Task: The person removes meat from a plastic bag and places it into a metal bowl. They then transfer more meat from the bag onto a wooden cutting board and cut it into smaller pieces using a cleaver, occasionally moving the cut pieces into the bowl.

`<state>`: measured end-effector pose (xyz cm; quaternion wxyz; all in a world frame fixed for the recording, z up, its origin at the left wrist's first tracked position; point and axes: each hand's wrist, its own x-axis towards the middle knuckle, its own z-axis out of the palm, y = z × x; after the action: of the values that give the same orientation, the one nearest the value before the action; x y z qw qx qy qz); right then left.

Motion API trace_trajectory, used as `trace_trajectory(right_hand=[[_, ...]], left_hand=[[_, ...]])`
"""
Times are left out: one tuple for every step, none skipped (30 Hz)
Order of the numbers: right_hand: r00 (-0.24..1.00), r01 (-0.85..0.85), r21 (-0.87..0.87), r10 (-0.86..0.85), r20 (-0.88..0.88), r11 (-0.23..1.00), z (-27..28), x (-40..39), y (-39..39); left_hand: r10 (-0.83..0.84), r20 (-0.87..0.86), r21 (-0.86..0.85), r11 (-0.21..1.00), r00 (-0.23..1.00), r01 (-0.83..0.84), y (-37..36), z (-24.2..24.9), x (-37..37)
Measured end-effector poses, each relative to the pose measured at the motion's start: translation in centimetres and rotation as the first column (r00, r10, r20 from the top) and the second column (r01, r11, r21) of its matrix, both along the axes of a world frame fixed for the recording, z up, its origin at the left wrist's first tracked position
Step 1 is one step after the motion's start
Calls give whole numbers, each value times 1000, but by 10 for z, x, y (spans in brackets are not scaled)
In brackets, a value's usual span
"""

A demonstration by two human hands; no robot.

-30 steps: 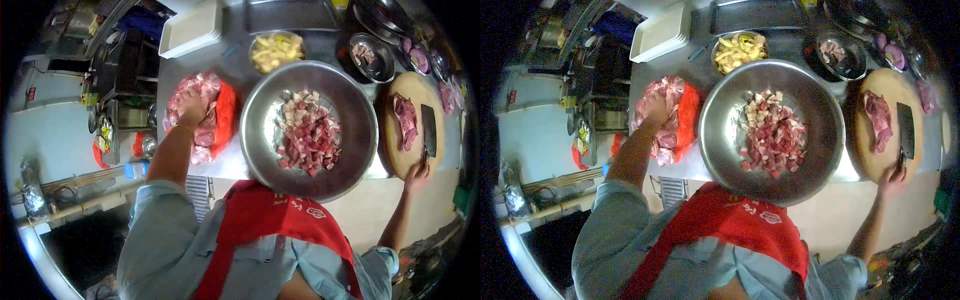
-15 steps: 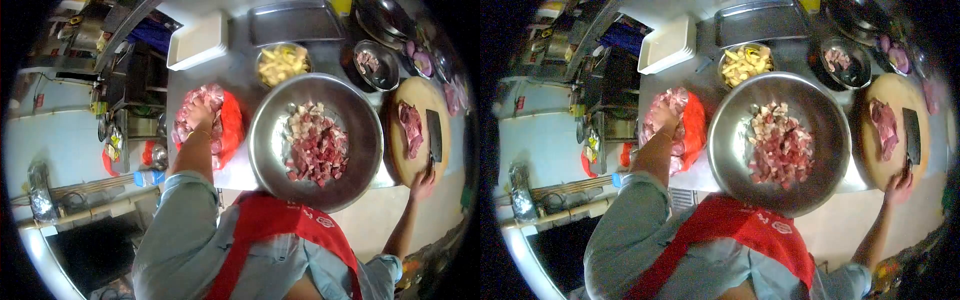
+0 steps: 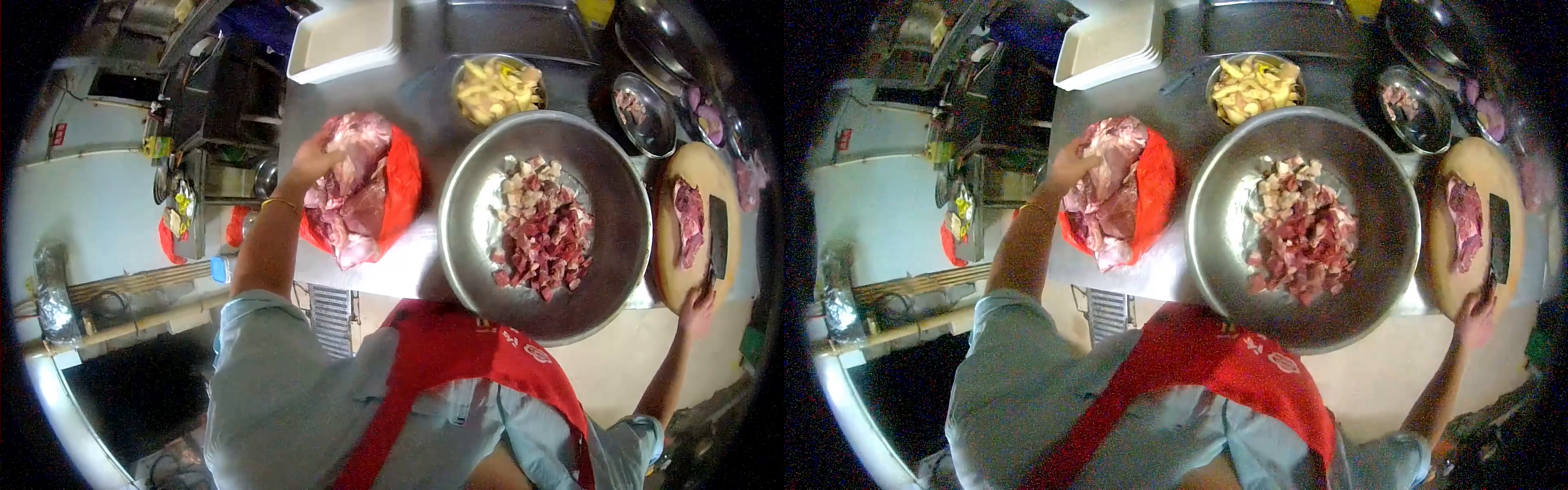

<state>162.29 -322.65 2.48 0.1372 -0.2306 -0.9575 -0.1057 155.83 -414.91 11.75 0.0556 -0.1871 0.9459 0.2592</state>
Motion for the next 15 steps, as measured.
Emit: trace_trajectory(right_hand=[[999,15,-19,-14,41,1000,7,1,-6],[998,-35,-154,43,50,987,8,0,5],[994,-85,-284,101,44,955,-11,-6,49],[987,-131,-406,157,30,904,-17,-9,74],[990,-71,-586,131,61,808,-12,-14,73],[982,-186,-794,132,-135,579,-59,-20,133],[992,-118,-683,108,-58,721,-57,-17,134],[997,-56,-546,72,9,836,-46,-22,127],[998,3,-392,22,59,920,-39,-28,122],[963,-255,-477,265,-47,841,-66,-39,177],[862,-479,-553,486,-148,681,-88,-49,224],[953,-284,-414,303,-22,865,-75,-43,183],[974,-216,-343,225,-15,914,-64,-42,150],[982,-185,-313,188,-23,932,-56,-41,127],[985,-170,-295,166,-38,940,-52,-41,112]], left_hand=[[-51,-17,-47,998,999,50,-7,-6,-7],[-102,-34,-91,991,994,98,-9,-12,-8],[13,44,-253,967,999,-2,14,3,-14],[41,113,-300,954,993,-5,21,5,-22],[70,177,-345,939,982,-5,21,1,-33],[106,239,-387,922,965,-5,26,5,-39],[80,319,-381,923,945,51,40,30,-38],[80,315,-374,926,946,46,34,24,-38],[83,307,-372,928,948,39,27,19,-45],[85,299,-376,926,951,35,22,19,-48],[95,287,-374,927,953,20,23,23,-46],[80,209,-356,934,975,0,18,15,-43],[59,132,-344,939,990,-10,10,1,-39],[31,57,-334,943,998,-10,6,-5,-35],[25,-22,-310,950,999,-31,7,-3,-23]])
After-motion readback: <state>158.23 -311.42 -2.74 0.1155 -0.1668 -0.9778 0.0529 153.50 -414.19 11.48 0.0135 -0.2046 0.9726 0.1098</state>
